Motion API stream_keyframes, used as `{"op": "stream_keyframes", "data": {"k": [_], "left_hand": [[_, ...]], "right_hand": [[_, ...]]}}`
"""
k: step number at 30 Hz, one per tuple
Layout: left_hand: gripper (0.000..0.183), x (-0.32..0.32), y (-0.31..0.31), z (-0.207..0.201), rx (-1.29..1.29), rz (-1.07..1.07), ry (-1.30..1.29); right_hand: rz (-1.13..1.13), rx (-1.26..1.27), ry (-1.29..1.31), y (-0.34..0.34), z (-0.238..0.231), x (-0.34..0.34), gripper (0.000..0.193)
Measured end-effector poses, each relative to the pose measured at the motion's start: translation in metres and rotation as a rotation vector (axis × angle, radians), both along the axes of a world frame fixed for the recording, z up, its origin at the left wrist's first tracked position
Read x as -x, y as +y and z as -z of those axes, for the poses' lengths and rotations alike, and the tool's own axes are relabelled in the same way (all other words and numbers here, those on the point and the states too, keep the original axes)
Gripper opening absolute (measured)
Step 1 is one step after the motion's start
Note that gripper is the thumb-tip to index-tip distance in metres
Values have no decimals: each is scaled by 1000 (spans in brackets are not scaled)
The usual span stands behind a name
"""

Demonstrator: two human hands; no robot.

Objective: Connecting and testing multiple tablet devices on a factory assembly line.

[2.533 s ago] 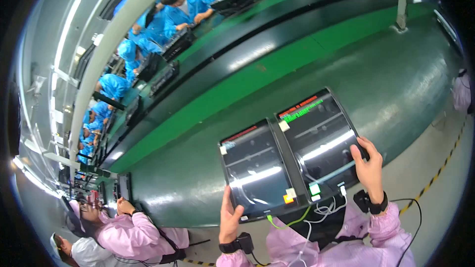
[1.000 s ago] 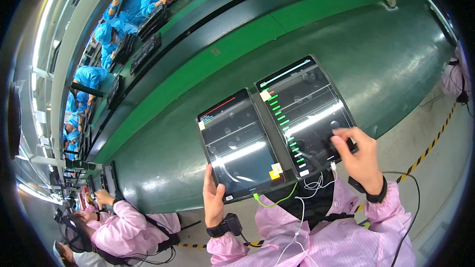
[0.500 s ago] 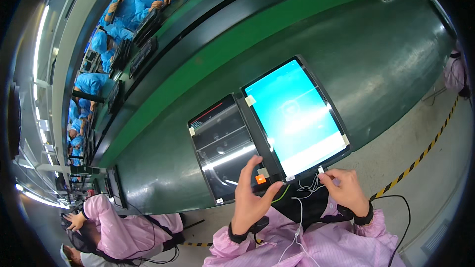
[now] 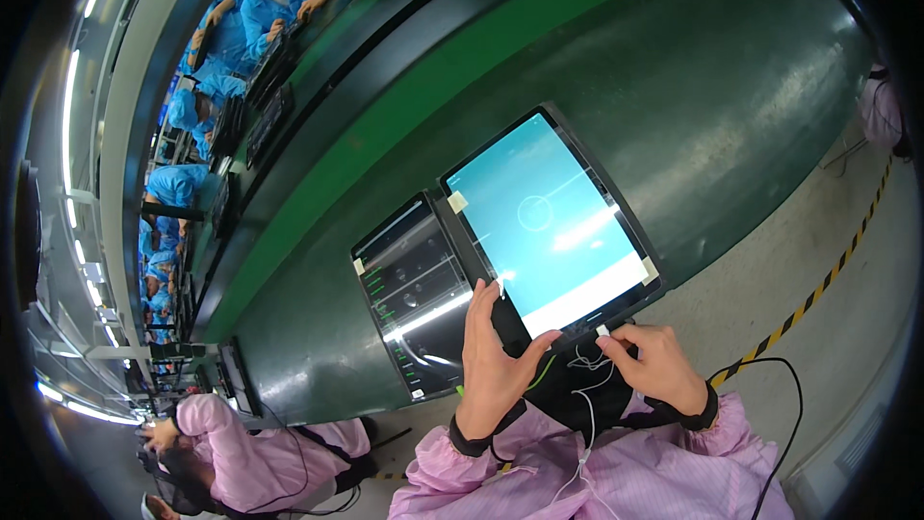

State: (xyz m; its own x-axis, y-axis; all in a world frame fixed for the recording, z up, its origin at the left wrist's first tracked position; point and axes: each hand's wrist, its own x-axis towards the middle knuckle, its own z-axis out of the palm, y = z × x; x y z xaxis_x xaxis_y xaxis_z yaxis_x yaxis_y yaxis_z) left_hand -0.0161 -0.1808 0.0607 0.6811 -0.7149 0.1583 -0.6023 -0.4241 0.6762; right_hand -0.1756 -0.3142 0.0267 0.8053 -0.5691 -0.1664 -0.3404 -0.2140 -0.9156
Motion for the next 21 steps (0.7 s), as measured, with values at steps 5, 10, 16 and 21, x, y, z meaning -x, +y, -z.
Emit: {"op": "stream_keyframes", "data": {"k": [5, 10, 16, 21], "left_hand": [[82, -1, 5, -1, -72, -13, -2], [78, -3, 3, 0, -121, 107, -37], [61, 2, 8, -1, 10, 139, -70], [43, 4, 20, 1, 70, 147, -105]], "right_hand": [[-25, 14, -30, -1, 4, 2, 20], [-19, 7, -58, 0, 7, 2, 19], [-10, -7, -71, 2, 12, 3, 19], [-19, -48, -47, 1, 10, 3, 19]]}}
